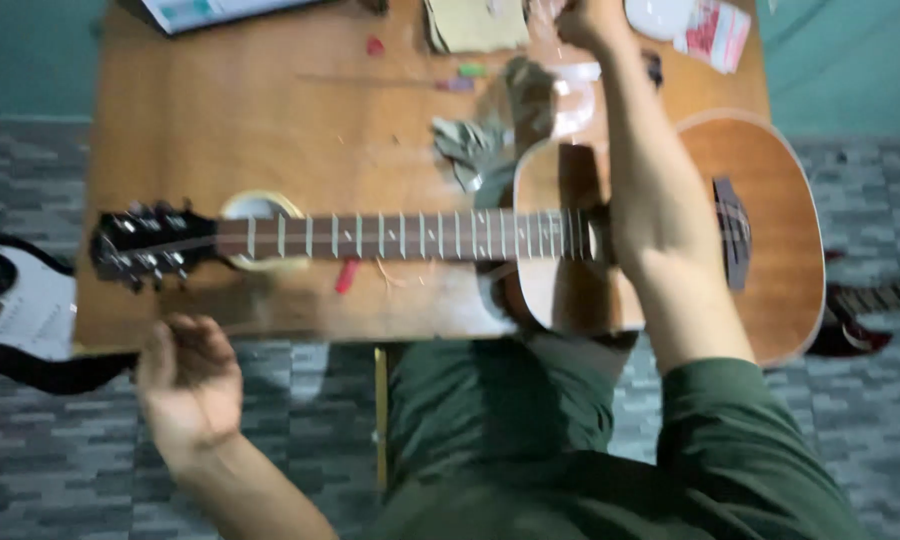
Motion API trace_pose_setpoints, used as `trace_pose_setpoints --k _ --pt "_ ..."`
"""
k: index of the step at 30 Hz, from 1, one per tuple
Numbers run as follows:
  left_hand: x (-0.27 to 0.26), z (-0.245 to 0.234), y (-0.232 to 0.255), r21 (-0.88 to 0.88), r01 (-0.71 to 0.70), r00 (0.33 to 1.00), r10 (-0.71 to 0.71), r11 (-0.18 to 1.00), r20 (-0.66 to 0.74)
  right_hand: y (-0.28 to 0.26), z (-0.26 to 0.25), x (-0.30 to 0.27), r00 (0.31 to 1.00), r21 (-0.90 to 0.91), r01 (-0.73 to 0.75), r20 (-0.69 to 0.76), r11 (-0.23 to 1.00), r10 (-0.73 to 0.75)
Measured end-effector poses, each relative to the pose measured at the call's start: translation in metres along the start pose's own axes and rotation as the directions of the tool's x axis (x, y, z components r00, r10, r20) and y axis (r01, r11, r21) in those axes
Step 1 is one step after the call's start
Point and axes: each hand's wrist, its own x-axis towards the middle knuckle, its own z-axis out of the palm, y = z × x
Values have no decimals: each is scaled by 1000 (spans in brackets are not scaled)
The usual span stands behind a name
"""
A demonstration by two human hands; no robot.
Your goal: The person replaces the strings on an acoustic guitar. They uncoil new strings, thread them through the bridge, and wind them onto the tuning pegs at the headstock. The person uses a red string winder to tighten the strings and plucks them to check the tension.
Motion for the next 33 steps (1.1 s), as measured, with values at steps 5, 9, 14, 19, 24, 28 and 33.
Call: trace_pose_setpoints --k 5,9,14,19,24,28,33 --pt "-5 -26 -18 47 9 982 -17 999 187 -63 45 33 902 110 -420 157 901 402" --pt "-11 -15 -13 70 -47 963 26 996 267 -74 67 41 916 57 -394 108 917 387" --pt "-2 -19 -17 99 -15 983 -4 995 184 -46 82 49 933 -27 -254 258 967 252" --pt "-4 -9 -16 86 -8 969 -14 996 246 -48 24 20 969 100 -233 102 967 223" --pt "-4 -7 -11 118 24 956 -57 993 289 50 19 45 969 41 170 -191 985 -159" --pt "-5 16 3 216 -21 956 -44 976 291 81 -111 -68 942 126 268 -245 955 -232" --pt "28 5 11 276 34 976 -91 961 196 51 -244 -243 886 208 387 -351 898 -301"
